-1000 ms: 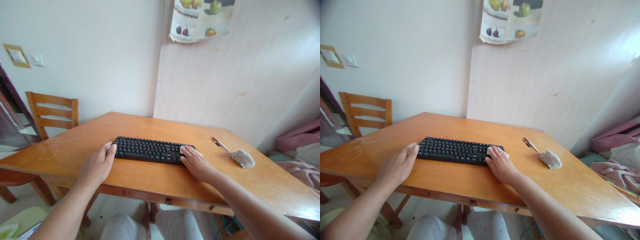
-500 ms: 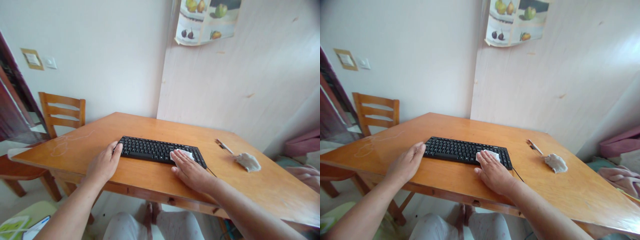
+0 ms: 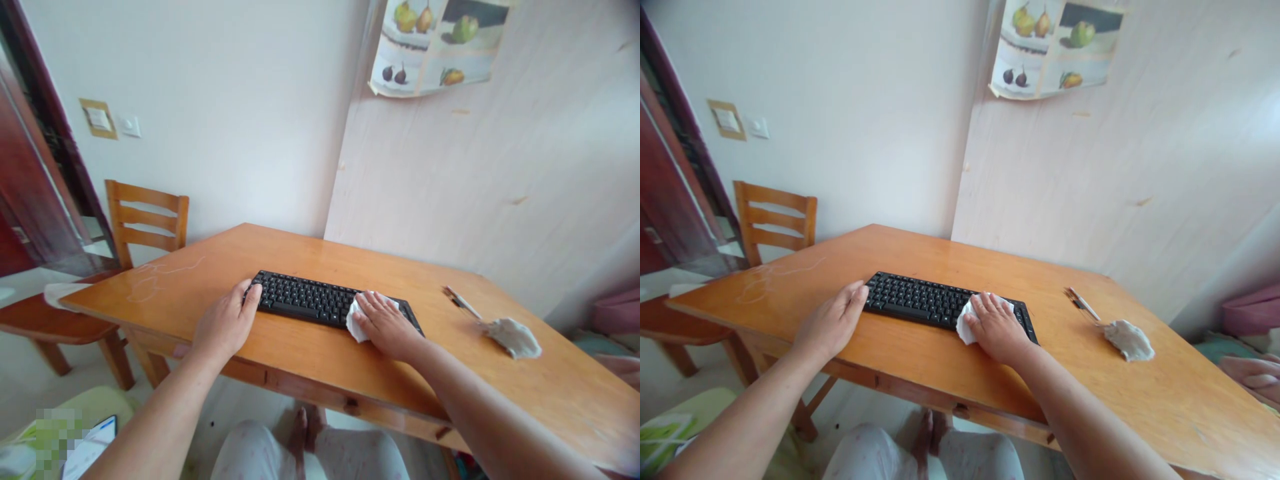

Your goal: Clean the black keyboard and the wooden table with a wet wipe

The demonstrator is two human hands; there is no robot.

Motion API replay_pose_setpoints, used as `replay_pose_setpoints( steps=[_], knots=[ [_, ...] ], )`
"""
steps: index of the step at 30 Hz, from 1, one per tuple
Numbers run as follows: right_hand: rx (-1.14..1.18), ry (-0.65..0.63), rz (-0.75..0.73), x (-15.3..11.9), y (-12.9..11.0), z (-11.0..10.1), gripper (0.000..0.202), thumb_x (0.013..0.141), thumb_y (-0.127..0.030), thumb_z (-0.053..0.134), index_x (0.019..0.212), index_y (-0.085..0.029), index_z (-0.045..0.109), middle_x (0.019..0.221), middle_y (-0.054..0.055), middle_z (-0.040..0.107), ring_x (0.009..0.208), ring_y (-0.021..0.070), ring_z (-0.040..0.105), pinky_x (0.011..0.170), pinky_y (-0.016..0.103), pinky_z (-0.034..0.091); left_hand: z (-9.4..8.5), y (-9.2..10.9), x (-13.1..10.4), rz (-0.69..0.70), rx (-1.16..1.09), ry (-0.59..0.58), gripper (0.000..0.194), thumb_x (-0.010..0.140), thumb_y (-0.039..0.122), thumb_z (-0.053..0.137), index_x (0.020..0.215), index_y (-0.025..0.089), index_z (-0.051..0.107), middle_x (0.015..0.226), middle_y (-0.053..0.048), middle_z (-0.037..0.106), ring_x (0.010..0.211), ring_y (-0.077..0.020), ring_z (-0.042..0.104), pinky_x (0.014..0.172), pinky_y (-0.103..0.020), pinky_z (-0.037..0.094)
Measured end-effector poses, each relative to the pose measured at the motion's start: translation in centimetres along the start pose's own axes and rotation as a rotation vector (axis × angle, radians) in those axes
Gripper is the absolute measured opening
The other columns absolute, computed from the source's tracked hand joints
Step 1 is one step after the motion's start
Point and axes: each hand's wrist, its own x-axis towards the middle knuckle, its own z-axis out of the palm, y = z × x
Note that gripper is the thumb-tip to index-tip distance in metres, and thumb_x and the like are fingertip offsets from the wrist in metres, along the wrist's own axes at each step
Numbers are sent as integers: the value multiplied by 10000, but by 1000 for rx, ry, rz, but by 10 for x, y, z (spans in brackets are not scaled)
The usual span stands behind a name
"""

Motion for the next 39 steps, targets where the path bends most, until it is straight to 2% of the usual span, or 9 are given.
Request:
replay_pose_setpoints(
  steps=[6,11,15,17,21,26,32,37,39],
  knots=[
    [51,-21,-191,13,-4,2,543,1048,-381,276,1543,-163,330,1591,135,324,1492,275,226,1195,521,251,2,-4,0,0,-76,18,668,983,607,162,1379,199,512,1375,-124,607,1282,-295,554,1056,-429,416],
    [102,1,32,32,-2,2,494,1013,-247,326,1474,-112,444,1523,198,422,1448,307,332,1151,559,314,0,-2,-1,-36,-109,22,672,980,613,164,1351,189,530,1373,-134,606,1280,-303,553,1050,-433,421],
    [292,39,-131,40,-9,3,527,932,-138,385,1439,-194,516,1505,95,478,1396,197,434,1169,380,348,-1,-1,-1,-34,-120,25,673,981,615,160,1336,182,533,1352,-135,621,1283,-307,552,1057,-436,417],
    [312,55,-95,44,-7,3,523,895,-110,407,1378,-198,588,1461,74,533,1347,183,497,1160,334,363,-1,-1,-2,-42,-109,25,676,981,616,160,1341,178,530,1351,-136,621,1279,-309,556,1053,-438,421],
    [248,103,80,50,-9,2,477,904,-135,423,1339,-149,616,1406,123,579,1326,239,522,1152,406,378,0,0,-3,-15,-60,45,655,988,604,171,1324,185,546,1331,-135,637,1246,-293,582,1019,-413,442],
    [270,30,-291,43,-30,-1,513,1022,-359,340,1475,-151,461,1531,126,435,1439,231,363,1201,434,280,-1,4,-7,34,-15,71,606,1003,570,171,1233,210,601,1189,-118,707,1115,-277,649,909,-374,469],
    [134,-2,-102,53,-25,10,528,1028,-374,330,1483,-127,433,1541,185,402,1470,313,281,1164,568,289,-5,9,-14,34,5,162,571,1015,523,202,1079,190,662,1054,-118,728,1003,-258,662,835,-339,450],
    [177,-5,-310,58,-38,12,533,1039,-403,302,1516,-181,388,1577,123,361,1481,265,264,1200,499,262,-6,11,-16,28,24,175,563,1016,514,222,1021,183,677,994,-122,730,933,-240,662,801,-328,441],
    [160,-8,-280,64,-37,12,509,1042,-367,290,1503,-186,407,1555,127,399,1470,270,292,1188,525,273,-5,11,-16,31,19,175,563,1017,511,224,1020,182,681,993,-124,729,931,-239,661,795,-329,438]
  ],
)
